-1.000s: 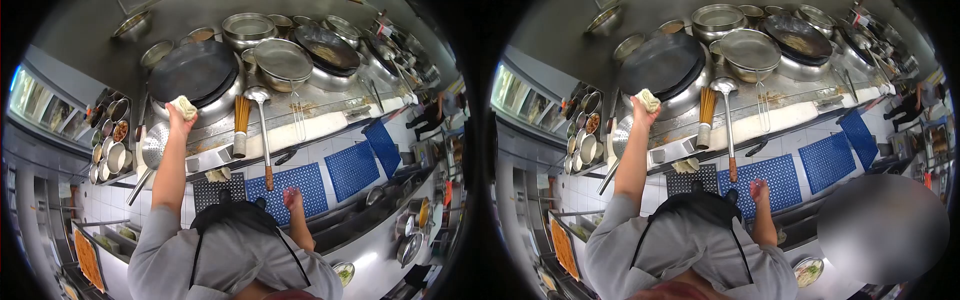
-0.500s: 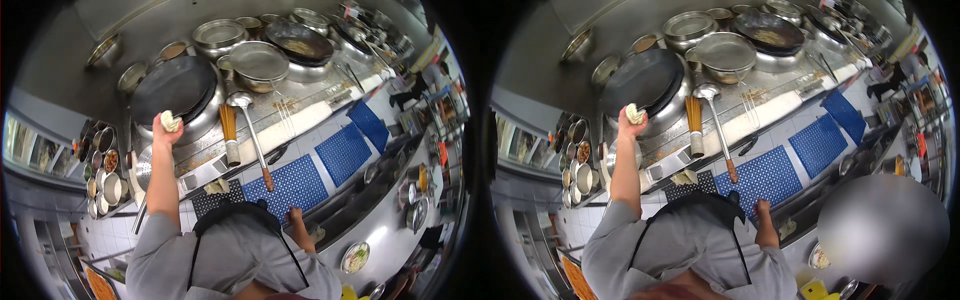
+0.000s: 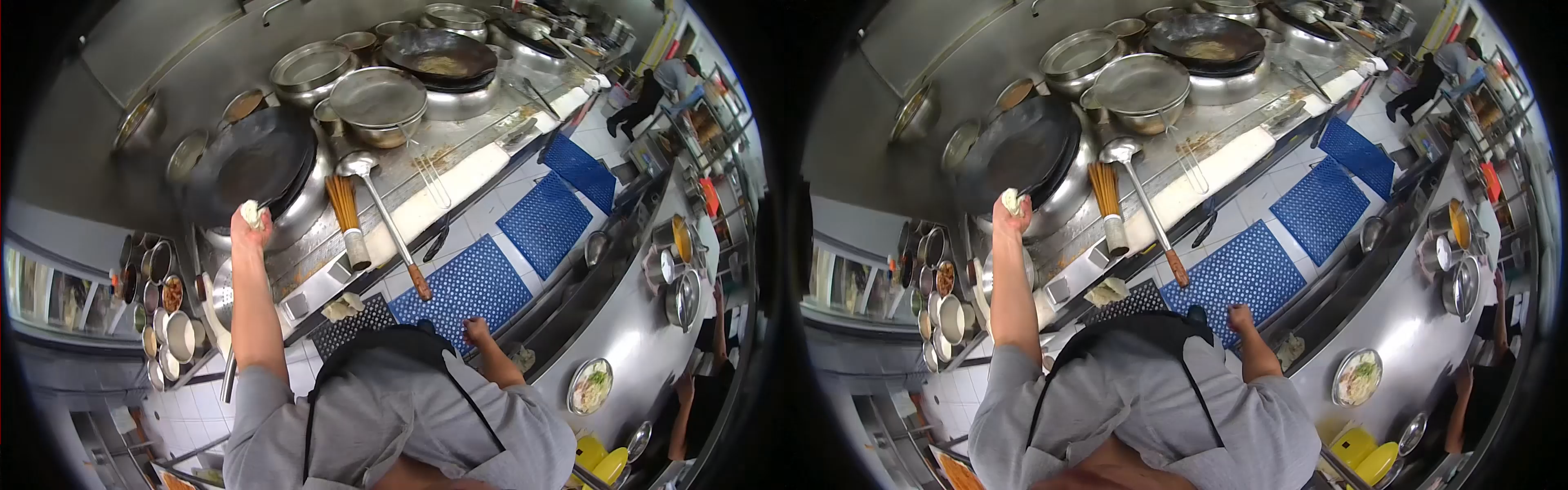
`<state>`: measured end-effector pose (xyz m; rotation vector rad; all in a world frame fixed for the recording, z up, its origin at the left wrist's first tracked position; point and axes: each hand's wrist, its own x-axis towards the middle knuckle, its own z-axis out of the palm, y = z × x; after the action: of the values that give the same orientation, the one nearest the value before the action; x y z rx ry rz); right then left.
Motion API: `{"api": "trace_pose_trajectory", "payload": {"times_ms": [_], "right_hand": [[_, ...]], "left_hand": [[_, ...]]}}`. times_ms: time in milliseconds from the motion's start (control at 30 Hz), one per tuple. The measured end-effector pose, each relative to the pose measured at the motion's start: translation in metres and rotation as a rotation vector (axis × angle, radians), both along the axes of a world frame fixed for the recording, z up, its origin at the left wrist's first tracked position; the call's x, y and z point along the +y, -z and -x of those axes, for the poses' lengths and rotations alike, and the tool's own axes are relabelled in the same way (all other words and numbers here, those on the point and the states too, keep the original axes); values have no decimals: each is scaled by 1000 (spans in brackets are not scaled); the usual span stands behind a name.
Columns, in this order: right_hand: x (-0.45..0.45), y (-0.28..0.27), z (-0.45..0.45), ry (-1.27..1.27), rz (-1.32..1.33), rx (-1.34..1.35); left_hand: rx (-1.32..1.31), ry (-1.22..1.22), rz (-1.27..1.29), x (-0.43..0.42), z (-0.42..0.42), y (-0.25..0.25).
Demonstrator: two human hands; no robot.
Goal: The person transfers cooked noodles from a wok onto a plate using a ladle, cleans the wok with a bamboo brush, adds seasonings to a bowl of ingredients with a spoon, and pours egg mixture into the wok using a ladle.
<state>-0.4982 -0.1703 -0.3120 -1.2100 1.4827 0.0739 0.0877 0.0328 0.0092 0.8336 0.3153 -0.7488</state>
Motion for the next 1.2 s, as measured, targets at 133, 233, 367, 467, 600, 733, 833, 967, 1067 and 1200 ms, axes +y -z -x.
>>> {"api": "trace_pose_trajectory", "payload": {"times_ms": [133,233,367,467,600,733,833,967,1067,1200], "right_hand": [[-15,13,19,-68,-36,26],[-18,18,30,-20,-35,24],[-20,50,44,-110,72,120],[-22,48,44,-81,9,80],[-20,34,47,4,29,43],[-28,19,54,46,4,18],[-29,26,62,100,-22,32],[-36,42,64,161,-137,1],[-35,51,61,172,-127,-31],[-34,48,59,164,-133,-60]], "left_hand": [[-28,5,-80,-4,9,-29],[0,61,-90,-12,21,-58],[-102,86,-81,-30,24,-73],[-121,58,-165,-53,40,-91],[-182,46,-184,-86,49,-104],[-298,-23,-278,-123,66,-120],[-306,-41,-333,-147,65,-123],[-382,-23,-379,-173,51,-119],[-341,-172,-451,-197,54,-126],[-309,-377,-557,-225,62,-141]]}}
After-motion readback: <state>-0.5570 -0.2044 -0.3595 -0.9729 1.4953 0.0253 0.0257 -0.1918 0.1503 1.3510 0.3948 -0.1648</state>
